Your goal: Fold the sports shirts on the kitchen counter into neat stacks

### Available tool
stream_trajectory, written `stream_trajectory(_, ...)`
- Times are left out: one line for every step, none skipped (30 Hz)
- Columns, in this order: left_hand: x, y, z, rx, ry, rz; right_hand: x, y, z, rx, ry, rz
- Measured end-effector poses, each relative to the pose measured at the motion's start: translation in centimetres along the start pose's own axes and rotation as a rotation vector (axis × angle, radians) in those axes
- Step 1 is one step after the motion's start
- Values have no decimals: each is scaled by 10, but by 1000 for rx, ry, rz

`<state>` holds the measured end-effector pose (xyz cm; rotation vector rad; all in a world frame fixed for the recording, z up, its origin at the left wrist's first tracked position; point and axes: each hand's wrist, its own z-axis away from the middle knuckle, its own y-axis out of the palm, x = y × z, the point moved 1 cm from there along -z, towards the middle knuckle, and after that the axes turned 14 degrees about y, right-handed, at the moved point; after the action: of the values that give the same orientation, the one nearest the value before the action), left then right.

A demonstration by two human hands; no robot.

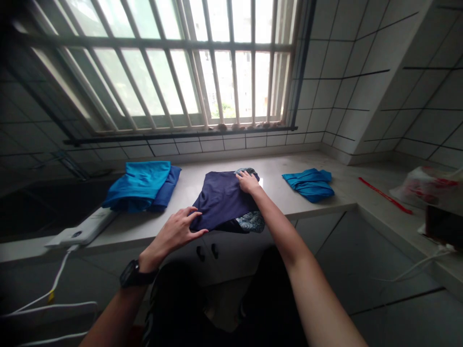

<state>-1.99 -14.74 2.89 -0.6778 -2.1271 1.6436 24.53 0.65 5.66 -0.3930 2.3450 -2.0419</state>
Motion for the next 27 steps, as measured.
stream_trajectory(11,5,5,-30,54,29,4,3,17,-22,-14,-17)
stream_trajectory(21,11,10,-52,92,50,7,9,38,-46,-36,-45)
stream_trajectory(29,17,15,-72,119,67,9,16,62,-64,-81,-79)
stream_trajectory(36,24,19,-93,142,79,10,25,88,-81,-121,-102)
stream_trajectory(41,29,21,-119,164,89,10,35,114,-102,-151,-114)
stream_trajectory(44,34,23,-147,190,99,9,45,137,-131,-172,-118)
stream_trajectory(45,37,23,-177,219,110,9,55,157,-168,-191,-107)
stream_trajectory(45,39,22,-207,247,121,9,64,171,-204,-202,-93)
stream_trajectory(44,39,21,-239,271,130,8,73,179,-246,-192,-86)
stream_trajectory(42,39,20,-274,288,135,8,80,183,-290,-173,-83)
stream_trajectory(38,38,20,-311,297,136,7,86,182,-333,-149,-89)
stream_trajectory(34,37,20,-346,302,134,6,90,180,-376,-130,-103)
stream_trajectory(29,35,21,-377,307,127,5,94,176,-417,-124,-120)
stream_trajectory(24,34,22,-398,321,115,2,97,173,-455,-134,-140)
stream_trajectory(19,33,25,-406,344,98,-2,98,172,-486,-162,-160)
stream_trajectory(15,32,27,-401,376,74,-6,99,171,-512,-202,-181)
stream_trajectory(11,32,30,-383,412,44,-12,98,172,-533,-242,-205)
stream_trajectory(8,33,33,-358,450,12,-19,97,174,-549,-273,-229)
stream_trajectory(7,34,35,-338,488,-17,-26,94,177,-564,-291,-252)
stream_trajectory(8,36,38,-327,516,-39,-32,91,180,-579,-291,-270)
stream_trajectory(9,37,40,-330,530,-53,-38,86,183,-594,-275,-283)
stream_trajectory(12,38,42,-346,534,-58,-42,82,185,-608,-254,-288)
stream_trajectory(15,39,44,-371,529,-57,-45,77,187,-617,-237,-290)
stream_trajectory(17,38,46,-395,515,-53,-47,72,189,-617,-232,-291)
stream_trajectory(19,37,48,-414,492,-47,-48,68,191,-609,-239,-294)
stream_trajectory(21,36,50,-424,471,-43,-49,63,192,-594,-252,-298)
stream_trajectory(21,35,52,-423,456,-40,-49,60,193,-575,-260,-304)
